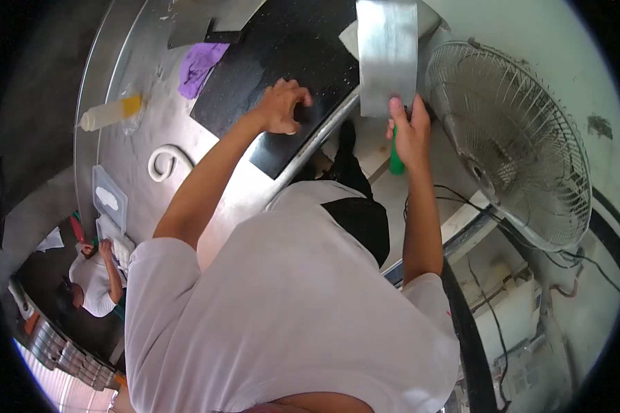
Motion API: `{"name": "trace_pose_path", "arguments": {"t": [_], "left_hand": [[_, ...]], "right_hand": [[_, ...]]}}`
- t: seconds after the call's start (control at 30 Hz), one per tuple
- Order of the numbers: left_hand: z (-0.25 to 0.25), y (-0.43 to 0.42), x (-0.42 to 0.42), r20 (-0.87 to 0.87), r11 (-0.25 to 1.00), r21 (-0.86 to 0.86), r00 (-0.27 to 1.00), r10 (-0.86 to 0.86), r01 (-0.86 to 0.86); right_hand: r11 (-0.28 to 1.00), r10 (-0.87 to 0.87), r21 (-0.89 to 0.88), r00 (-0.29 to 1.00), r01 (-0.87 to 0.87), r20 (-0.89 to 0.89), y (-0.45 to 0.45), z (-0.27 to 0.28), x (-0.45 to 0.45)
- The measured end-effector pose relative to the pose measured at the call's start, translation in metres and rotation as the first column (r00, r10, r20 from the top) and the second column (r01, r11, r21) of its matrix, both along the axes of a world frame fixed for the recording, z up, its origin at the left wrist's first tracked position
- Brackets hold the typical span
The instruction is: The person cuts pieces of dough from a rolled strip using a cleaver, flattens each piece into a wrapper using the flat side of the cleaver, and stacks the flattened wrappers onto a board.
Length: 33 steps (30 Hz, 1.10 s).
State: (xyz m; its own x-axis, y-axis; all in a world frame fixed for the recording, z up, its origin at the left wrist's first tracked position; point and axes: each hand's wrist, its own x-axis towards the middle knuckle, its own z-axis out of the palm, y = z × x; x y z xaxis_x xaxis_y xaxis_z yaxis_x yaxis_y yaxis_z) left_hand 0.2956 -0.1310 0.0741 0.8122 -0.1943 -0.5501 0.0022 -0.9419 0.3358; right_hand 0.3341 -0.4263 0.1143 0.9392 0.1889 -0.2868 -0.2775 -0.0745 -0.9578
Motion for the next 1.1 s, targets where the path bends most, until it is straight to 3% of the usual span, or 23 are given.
{"name": "trace_pose_path", "arguments": {"t": [0.03, 0.07, 0.13, 0.17, 0.2, 0.27, 0.3, 0.47, 0.53, 0.6, 0.73, 0.83, 0.9, 0.93, 1.0, 1.03, 1.1], "left_hand": [[-0.006, -0.017, 0.002, 0.151, 0.978, -0.18, 0.98, 0.13, -0.102], [-0.012, -0.03, -0.001, 0.264, 0.914, -0.365, 0.922, 0.283, -0.176], [-0.034, -0.041, -0.011, 0.327, 0.926, -0.313, 0.891, 0.314, -0.211], [-0.039, -0.043, -0.018, 0.371, 0.972, -0.203, 0.909, 0.191, -0.122], [-0.043, -0.043, -0.017, 0.405, 0.996, -0.085, 0.912, 0.061, -0.029], [-0.044, -0.042, -0.024, 0.291, 0.994, -0.093, 0.954, 0.074, -0.048], [-0.041, -0.042, -0.029, 0.304, 0.994, -0.106, 0.95, 0.065, -0.035], [-0.045, -0.046, -0.025, 0.368, 0.97, -0.229, 0.93, 0.006, 0.084], [-0.054, -0.033, -0.013, 0.407, 0.966, -0.228, 0.913, -0.016, 0.118], [-0.053, -0.037, -0.022, 0.481, 0.931, -0.322, 0.877, 0.004, 0.172], [-0.053, -0.033, -0.02, 0.591, 0.887, -0.409, 0.803, 0.079, 0.213], [-0.059, -0.033, -0.016, 0.654, 0.897, -0.368, 0.754, 0.062, 0.246], [-0.077, -0.027, -0.002, 0.579, 0.792, -0.586, 0.773, 0.261, 0.171], [-0.072, -0.023, 0.009, 0.585, 0.775, -0.595, 0.776, 0.236, 0.212], [-0.047, -0.021, 0.032, 0.545, 0.754, -0.641, 0.606, 0.58, -0.146], [-0.044, -0.032, 0.019, 0.541, 0.749, -0.65, 0.616, 0.573, -0.126], [-0.041, -0.043, -0.017, 0.774, 0.954, -0.3, 0.584, 0.244, -0.001]], "right_hand": [[0.99, -0.065, 0.126, 0.998, 0.063, 0.011, 0.006, -0.004, 0.014], [0.991, -0.059, 0.122, 0.998, 0.059, -0.005, 0.009, -0.019, 0.025], [0.996, -0.086, 0.014, 0.992, 0.085, 0.093, 0.016, -0.055, 0.04], [0.989, -0.097, -0.104, 0.995, 0.101, 0.037, 0.02, -0.067, 0.043], [0.99, -0.087, -0.109, 0.995, 0.092, 0.045, 0.02, -0.086, 0.052], [0.923, -0.138, -0.385, 0.95, 0.02, -0.28, 0.008, -0.126, 0.054], [0.938, -0.117, -0.345, 0.963, 0.027, -0.243, 0.004, -0.137, 0.059], [0.911, -0.171, -0.406, 0.961, 0.07, -0.217, 0.015, -0.094, 0.085], [0.896, -0.204, -0.428, 0.965, 0.116, -0.165, 0.03, -0.105, 0.098], [0.859, -0.208, -0.51, 0.944, 0.05, -0.258, 0.031, -0.108, 0.075], [0.869, -0.227, -0.487, 0.945, 0.088, -0.234, 0.034, -0.082, 0.062], [0.896, -0.197, -0.433, 0.963, 0.1, -0.186, 0.027, -0.049, 0.0], [0.897, -0.204, -0.431, 0.957, 0.097, -0.209, 0.019, -0.039, -0.04], [0.886, -0.247, -0.442, 0.95, 0.141, -0.193, 0.011, -0.037, -0.063], [0.87, -0.222, -0.487, 0.942, 0.075, -0.251, -0.009, -0.042, -0.111], [0.862, -0.245, -0.497, 0.939, 0.097, -0.243, -0.02, -0.042, -0.13], [0.874, -0.297, -0.469, 0.903, 0.126, -0.312, -0.029, -0.046, -0.163]]}}
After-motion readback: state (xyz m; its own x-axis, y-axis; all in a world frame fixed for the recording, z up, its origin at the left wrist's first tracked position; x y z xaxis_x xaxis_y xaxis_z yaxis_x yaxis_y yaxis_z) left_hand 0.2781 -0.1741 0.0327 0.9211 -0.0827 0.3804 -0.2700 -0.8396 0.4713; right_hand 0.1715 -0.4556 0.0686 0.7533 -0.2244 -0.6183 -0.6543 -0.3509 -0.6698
